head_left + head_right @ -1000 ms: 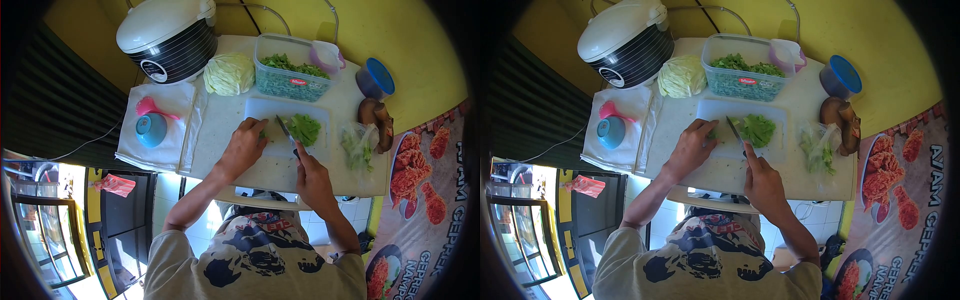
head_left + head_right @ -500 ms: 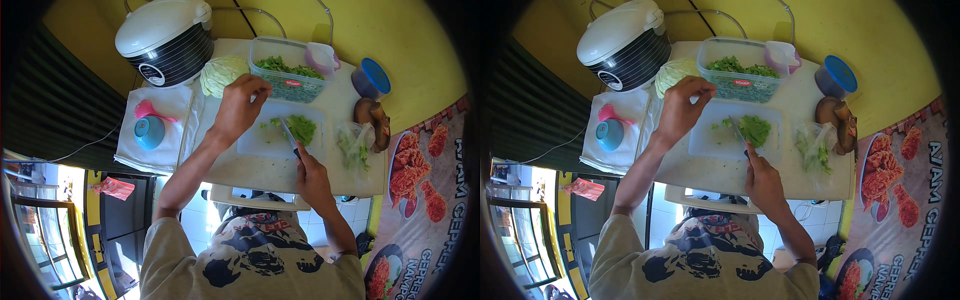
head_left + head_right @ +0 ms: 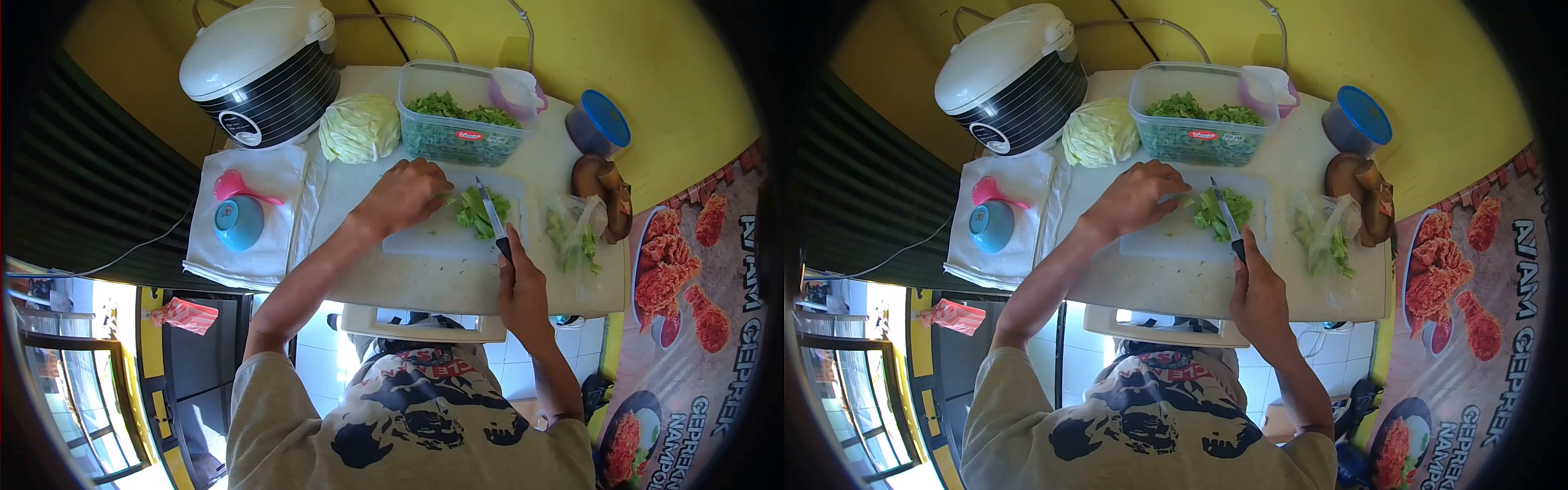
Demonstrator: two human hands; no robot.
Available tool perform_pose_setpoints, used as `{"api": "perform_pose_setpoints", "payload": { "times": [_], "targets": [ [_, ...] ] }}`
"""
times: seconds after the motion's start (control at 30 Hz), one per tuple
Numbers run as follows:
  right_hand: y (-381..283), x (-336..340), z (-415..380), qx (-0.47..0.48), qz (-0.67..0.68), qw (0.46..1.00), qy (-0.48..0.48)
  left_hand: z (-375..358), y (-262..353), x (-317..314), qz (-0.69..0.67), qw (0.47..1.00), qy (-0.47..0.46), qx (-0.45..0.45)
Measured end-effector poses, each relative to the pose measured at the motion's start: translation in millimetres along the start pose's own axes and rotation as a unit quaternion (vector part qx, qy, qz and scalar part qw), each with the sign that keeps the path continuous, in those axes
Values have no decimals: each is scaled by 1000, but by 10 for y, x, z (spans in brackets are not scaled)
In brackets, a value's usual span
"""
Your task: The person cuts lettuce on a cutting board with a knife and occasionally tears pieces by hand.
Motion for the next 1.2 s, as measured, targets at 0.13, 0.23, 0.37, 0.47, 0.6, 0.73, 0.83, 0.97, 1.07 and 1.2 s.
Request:
{"api": "perform_pose_setpoints", "payload": {
  "times": [0.13,0.23,0.37,0.47,0.6,0.73,0.83,0.97,1.07,1.2],
  "targets": [
    [-47,29,36,-24,-13,999,-38,4,-29,-87,-26,999,-24,37],
    [-18,-15,61,-10,7,1000,-13,-6,10,-12,-210,971,-14,109],
    [-117,9,207,13,30,999,27,-117,28,-11,-493,857,-47,142],
    [-195,-26,351,54,95,993,40,-221,71,0,-544,822,-76,151],
    [-334,-83,534,99,126,987,-10,-333,58,-56,-554,818,-68,142],
    [-312,-200,625,131,112,984,-36,-456,36,-92,-563,814,-40,137],
    [-341,-279,642,153,127,979,-38,-570,18,-78,-569,809,-28,144],
    [-353,-367,661,135,147,979,-54,-694,17,-26,-575,804,-21,151],
    [-358,-427,704,122,158,979,-40,-777,15,-26,-562,810,-6,169],
    [-324,-532,754,103,143,984,-27,-853,85,53,-468,854,3,227]
  ]
}}
Point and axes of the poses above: each hand's wrist, its own z-axis towards the middle knuckle, its own x-axis out of the back of the hand, y = z × x, the point moved 2 cm from there along z, towards the middle knuckle, and after that the axes turned 3 degrees about -y, right-handed, at the moved point
